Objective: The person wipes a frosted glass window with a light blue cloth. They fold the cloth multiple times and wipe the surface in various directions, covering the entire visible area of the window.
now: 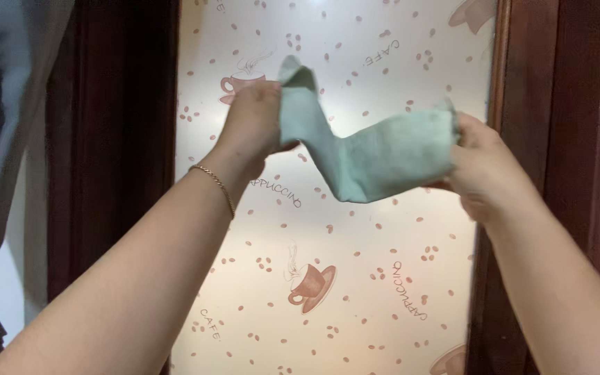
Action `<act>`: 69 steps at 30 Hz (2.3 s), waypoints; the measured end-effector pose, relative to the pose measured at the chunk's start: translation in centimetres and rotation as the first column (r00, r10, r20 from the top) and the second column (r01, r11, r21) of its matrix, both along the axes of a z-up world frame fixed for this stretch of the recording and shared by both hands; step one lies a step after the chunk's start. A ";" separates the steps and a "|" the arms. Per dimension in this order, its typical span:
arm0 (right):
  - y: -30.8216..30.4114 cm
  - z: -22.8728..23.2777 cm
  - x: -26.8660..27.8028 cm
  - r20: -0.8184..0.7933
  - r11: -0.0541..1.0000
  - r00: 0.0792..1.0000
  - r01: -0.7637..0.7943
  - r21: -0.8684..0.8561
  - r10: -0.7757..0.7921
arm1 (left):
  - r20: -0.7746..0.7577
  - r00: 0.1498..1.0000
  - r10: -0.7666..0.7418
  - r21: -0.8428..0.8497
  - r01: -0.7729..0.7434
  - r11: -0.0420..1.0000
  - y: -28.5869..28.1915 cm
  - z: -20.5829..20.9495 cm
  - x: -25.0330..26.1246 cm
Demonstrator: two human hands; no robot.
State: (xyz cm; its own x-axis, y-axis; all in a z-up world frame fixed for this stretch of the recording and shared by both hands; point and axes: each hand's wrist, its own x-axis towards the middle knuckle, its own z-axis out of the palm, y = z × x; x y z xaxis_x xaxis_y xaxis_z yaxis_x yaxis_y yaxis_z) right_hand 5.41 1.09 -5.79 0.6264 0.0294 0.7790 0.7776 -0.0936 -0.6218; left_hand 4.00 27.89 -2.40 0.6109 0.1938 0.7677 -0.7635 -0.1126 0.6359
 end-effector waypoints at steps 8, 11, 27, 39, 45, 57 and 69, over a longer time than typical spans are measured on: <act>-2.8 -0.4 2.6 0.059 0.992 0.996 -0.071 0.104 0.065 | -0.001 0.973 0.231 -0.008 -0.231 0.973 5.2 -0.3 -0.2; -3.5 -0.2 3.4 0.016 0.995 0.999 -0.043 0.089 0.042 | 0.254 0.895 0.368 0.194 -0.420 0.887 6.8 -1.3 -0.1; -2.8 -3.6 7.5 0.823 0.554 0.480 0.792 -0.257 -0.303 | 0.706 0.507 0.495 0.434 -0.861 0.264 8.6 -7.1 5.5; -2.2 -5.2 9.8 0.941 0.315 -0.111 0.924 0.216 -0.319 | 0.916 0.012 0.401 -0.023 -0.996 0.082 9.3 -5.3 5.7; -2.4 -2.4 10.6 0.467 0.609 0.667 0.736 -0.295 -0.580 | 0.771 0.255 0.584 0.189 -0.967 0.173 9.4 -3.5 5.3; -0.6 0.0 8.4 0.601 0.327 0.353 0.932 -0.158 -0.717 | 0.930 0.097 0.354 0.119 -0.992 -0.041 6.2 -2.9 8.3; -0.9 0.7 5.8 0.002 0.681 0.771 0.564 -0.466 -0.637 | 0.770 0.337 0.542 0.297 -0.941 0.163 0.8 -2.7 6.4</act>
